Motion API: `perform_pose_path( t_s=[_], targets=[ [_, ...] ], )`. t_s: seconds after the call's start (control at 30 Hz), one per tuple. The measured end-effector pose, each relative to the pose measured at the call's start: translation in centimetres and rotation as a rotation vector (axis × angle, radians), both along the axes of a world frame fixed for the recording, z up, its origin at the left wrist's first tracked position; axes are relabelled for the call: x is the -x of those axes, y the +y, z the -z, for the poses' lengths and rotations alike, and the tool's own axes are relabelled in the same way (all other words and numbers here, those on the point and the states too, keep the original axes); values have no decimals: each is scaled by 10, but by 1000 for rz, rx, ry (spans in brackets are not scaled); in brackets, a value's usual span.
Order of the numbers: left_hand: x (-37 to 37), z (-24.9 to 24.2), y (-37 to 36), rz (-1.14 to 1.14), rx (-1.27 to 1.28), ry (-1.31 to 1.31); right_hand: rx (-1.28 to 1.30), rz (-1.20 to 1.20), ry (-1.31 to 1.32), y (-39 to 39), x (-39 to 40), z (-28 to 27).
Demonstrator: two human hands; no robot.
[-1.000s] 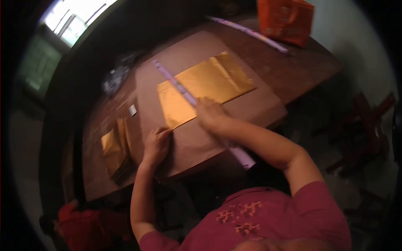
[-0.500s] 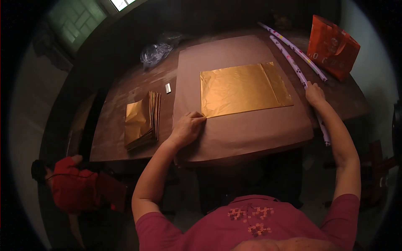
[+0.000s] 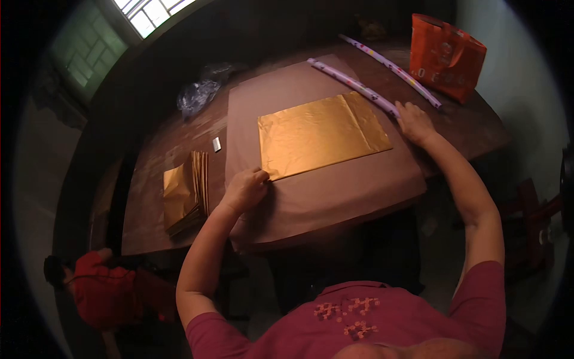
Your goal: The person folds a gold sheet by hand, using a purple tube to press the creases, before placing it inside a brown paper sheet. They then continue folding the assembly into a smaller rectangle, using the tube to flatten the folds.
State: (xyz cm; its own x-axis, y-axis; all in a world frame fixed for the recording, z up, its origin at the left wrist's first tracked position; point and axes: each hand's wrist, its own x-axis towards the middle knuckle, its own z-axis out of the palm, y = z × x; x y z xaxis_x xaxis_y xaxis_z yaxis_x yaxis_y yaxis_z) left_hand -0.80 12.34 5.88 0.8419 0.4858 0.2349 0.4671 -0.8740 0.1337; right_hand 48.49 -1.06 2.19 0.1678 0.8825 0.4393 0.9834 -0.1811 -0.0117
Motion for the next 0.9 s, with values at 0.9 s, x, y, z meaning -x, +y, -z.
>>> perform_pose_path(
  t_s=[0.9],
  targets=[
    [-5,15,21,33,-397,-10,-48,-543,-4,40,236,-23]
  ],
)
